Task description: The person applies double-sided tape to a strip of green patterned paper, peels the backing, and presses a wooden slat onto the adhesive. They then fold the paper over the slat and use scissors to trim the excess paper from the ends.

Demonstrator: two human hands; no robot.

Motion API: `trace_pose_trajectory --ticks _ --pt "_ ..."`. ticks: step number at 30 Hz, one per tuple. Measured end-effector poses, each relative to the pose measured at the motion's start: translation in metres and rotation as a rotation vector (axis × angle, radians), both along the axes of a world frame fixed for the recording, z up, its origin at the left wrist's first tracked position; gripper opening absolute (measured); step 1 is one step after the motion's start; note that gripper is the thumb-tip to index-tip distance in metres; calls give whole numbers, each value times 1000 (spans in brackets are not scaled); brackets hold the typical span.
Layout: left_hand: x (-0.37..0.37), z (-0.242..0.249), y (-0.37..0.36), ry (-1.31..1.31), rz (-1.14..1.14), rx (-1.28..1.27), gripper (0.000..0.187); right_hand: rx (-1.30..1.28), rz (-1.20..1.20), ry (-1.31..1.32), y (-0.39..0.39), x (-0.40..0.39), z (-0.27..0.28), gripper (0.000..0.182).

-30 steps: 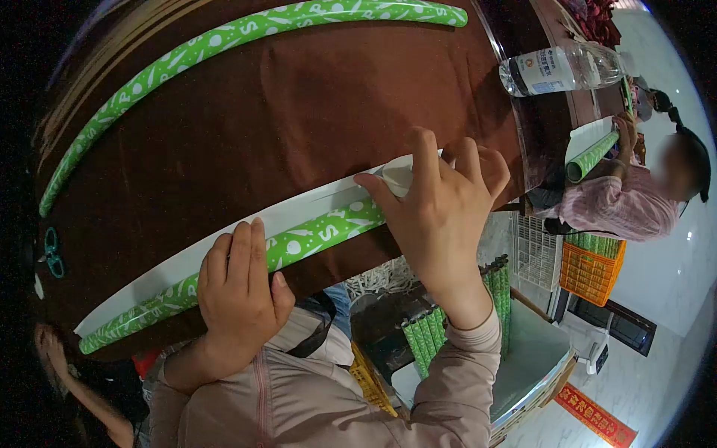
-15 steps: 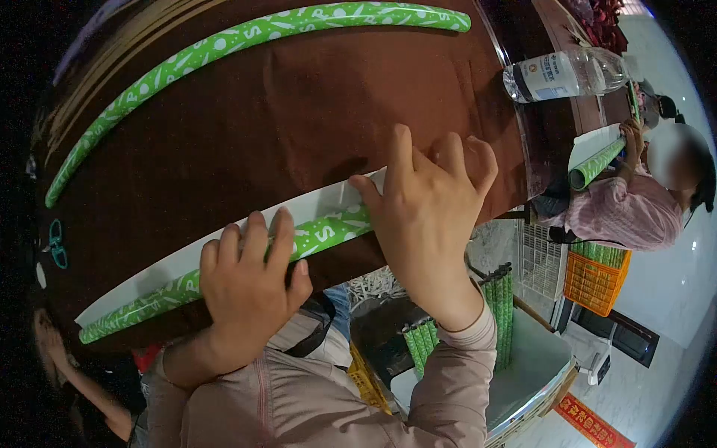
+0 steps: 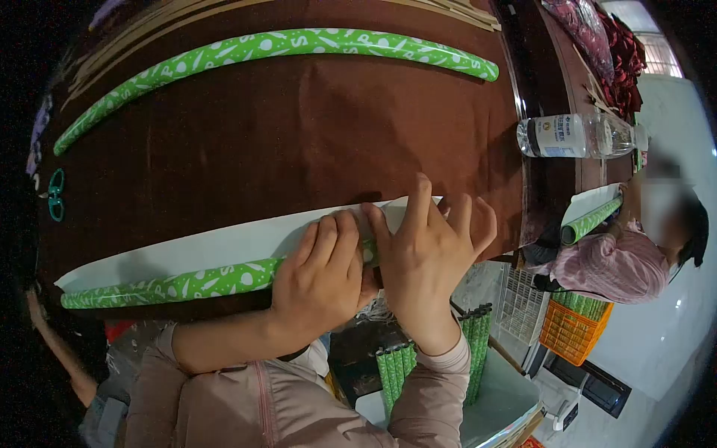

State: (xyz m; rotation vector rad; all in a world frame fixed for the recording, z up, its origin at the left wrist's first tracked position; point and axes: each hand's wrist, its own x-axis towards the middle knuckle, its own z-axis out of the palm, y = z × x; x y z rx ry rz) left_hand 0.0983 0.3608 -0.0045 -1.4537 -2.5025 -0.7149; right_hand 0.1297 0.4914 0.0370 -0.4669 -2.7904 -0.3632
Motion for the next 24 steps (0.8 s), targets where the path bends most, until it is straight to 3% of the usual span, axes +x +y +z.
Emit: trace_pose_trajectory --ticks 7,9,13,18,21,24 --pt "1 -3 1 21 26 -23 47 -88 28 -11 7 2 10 56" --pt "1 -3 2 31 31 -47 46 -311 88 -89 21 8 23 56" --pt "-2 0 2 32 31 -81 44 -280 153 -78 46 21 42 53" --pt "-3 5 1 -23 6 -111 46 -287 64 -16 88 44 41 51" --pt "-4 7 0 -18 1 -132 49 -487 -66 16 107 56 35 50" --pt "-5 10 1 -35 -15 -135 52 -373 -22 -13 112 53 26 48"
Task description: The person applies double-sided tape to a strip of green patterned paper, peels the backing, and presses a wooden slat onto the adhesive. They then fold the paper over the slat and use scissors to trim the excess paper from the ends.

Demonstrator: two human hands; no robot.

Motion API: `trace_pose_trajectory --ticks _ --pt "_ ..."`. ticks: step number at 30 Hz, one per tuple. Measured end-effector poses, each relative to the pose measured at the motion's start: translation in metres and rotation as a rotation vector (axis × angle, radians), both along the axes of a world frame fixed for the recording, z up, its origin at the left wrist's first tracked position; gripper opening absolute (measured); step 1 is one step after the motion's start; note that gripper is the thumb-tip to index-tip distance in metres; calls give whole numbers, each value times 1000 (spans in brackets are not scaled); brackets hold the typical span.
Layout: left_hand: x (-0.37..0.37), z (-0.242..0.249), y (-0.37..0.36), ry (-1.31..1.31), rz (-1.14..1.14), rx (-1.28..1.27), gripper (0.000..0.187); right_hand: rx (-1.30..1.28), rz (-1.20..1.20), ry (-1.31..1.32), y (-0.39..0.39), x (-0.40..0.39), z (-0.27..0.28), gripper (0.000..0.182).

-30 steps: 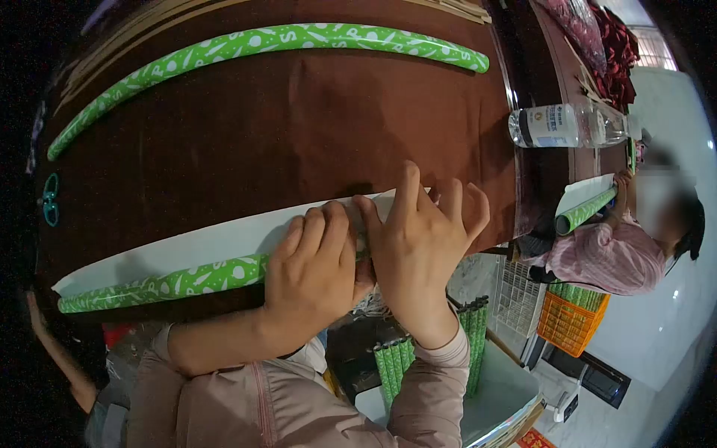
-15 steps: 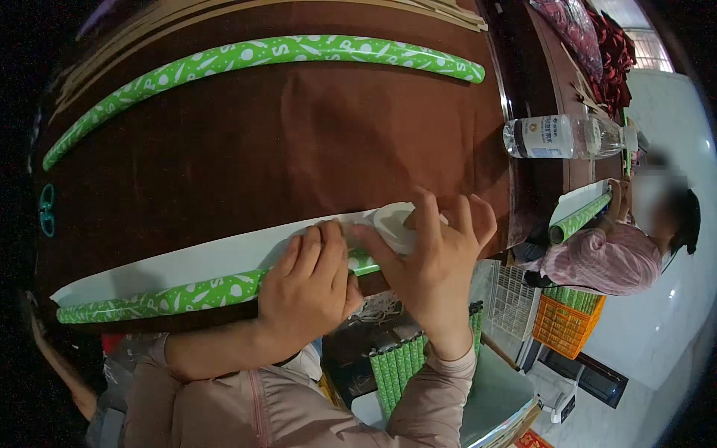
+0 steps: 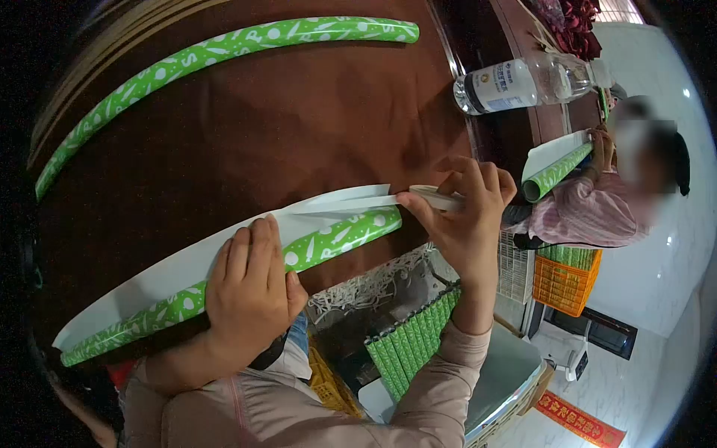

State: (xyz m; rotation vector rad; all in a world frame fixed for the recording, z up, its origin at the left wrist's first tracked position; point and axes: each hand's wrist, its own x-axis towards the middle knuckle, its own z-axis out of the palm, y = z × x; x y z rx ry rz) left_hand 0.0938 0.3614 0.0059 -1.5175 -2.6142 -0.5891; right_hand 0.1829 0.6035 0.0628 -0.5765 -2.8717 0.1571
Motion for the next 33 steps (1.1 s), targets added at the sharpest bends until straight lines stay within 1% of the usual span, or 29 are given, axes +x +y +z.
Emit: trace_pose_trajectory --ticks 1,3,5,8,11,13,15,18,19,20,22,25,33 --pt "0 0 0 11 0 0 52 4 -10 -1 0 0 -3 48" --pt "1 -3 -1 15 -6 9 53 73 15 116 0 1 -10 49" --pt "1 -2 -2 -22 -27 -34 59 90 18 138 1 2 -15 50" --pt "2 -1 -1 -19 -23 -53 58 151 33 155 2 1 -20 49" --pt "2 -4 -1 -1 -18 -45 58 210 62 173 2 0 -25 54" --pt "1 -3 1 29 -8 -34 55 215 52 212 2 -1 -29 48" --pt "1 -3 1 61 0 -24 53 236 56 217 3 -1 -31 48" --pt "1 -3 1 52 1 -19 53 293 75 229 3 -3 -35 48" --pt "2 -3 0 12 -9 -36 55 327 92 234 3 -4 -36 47" --pt "2 -2 -1 -28 -19 -52 57 329 88 232 3 -4 -35 47" --pt "2 -3 -1 -30 -22 -46 57 332 85 191 0 -6 -33 46" --pt "2 -3 0 -22 -23 -48 56 354 102 221 3 -7 -36 44" --pt "2 -2 -1 -22 -27 -46 55 409 94 195 -1 -10 -36 42"
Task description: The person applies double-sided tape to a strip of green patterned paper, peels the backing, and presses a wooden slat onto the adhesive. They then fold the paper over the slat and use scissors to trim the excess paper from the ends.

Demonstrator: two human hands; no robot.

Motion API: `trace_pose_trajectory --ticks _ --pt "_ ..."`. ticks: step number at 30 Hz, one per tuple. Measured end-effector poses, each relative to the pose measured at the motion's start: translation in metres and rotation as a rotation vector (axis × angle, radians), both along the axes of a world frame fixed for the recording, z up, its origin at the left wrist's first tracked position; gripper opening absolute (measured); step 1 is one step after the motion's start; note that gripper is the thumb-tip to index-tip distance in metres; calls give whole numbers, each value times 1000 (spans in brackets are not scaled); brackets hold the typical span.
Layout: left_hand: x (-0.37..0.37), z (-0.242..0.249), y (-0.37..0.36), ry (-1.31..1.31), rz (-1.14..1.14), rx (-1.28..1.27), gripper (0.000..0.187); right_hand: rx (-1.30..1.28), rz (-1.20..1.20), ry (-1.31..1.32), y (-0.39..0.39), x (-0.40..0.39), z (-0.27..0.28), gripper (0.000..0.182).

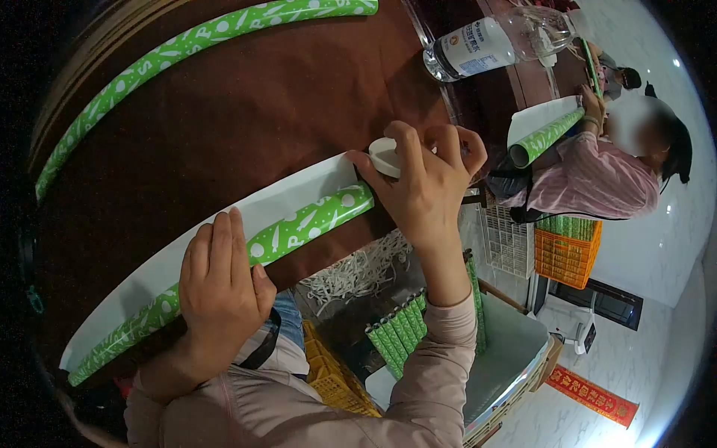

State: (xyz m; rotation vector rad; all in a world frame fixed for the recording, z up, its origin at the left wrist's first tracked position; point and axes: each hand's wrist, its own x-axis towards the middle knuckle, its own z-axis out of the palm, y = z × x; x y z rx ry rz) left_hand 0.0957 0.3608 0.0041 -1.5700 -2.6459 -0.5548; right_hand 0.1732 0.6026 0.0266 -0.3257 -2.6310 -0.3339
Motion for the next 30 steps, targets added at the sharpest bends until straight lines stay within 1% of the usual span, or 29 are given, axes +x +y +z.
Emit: trace_pose_trajectory --ticks 5,7,10,15,21,23,30 --pt "0 0 1 -23 4 22 55 15 -7 -5 -5 -1 -2 40" --pt "-1 1 2 -33 12 21 54 98 3 -27 -5 -2 -4 39" --pt "-1 2 5 -45 21 29 52 102 -8 -78 -7 -4 0 39" --pt "-8 14 16 -37 9 10 46 103 7 -67 -7 -4 0 39" --pt "-25 17 38 -82 -126 78 37 104 22 -59 -5 -3 -1 42" --pt "-30 17 43 -92 -174 107 31 107 24 -58 -6 -3 0 43" --pt "-47 13 79 -96 -268 135 27 107 36 -84 -6 -3 1 41"
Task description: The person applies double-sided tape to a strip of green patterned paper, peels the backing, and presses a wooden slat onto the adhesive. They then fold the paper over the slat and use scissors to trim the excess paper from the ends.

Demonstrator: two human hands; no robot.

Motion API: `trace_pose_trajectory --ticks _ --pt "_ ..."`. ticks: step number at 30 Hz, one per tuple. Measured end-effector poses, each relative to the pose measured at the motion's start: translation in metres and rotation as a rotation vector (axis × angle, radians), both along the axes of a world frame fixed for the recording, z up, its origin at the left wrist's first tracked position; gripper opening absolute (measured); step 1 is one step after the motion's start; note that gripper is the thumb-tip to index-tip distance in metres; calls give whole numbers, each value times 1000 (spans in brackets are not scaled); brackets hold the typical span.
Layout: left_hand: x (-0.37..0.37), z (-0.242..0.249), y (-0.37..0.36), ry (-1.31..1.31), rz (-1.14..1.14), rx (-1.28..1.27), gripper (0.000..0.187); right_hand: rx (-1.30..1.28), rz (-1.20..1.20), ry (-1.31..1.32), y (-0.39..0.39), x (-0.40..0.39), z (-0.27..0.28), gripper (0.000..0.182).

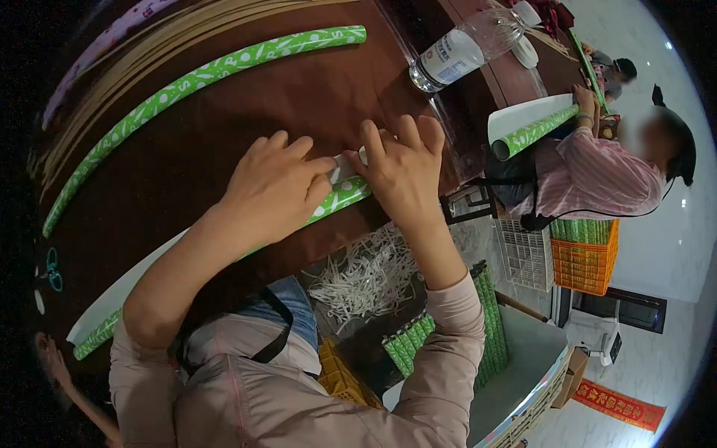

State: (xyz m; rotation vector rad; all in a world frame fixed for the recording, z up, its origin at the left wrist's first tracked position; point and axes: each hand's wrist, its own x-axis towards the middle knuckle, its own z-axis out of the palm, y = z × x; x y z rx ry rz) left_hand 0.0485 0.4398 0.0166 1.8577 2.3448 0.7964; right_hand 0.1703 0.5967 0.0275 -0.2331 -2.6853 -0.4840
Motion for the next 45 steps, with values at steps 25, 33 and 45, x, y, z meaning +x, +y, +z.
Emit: trace_pose_trajectory --ticks 25,33,45 --pt "-32 -10 49 -857 -117 -5 28 -209 81 114 28 23 -21 31" --pt "-24 -17 56 -833 -105 44 27 -456 157 114 22 14 -10 21" --pt "-17 -26 58 -754 -112 98 26 -796 424 36 46 -1 -32 21"
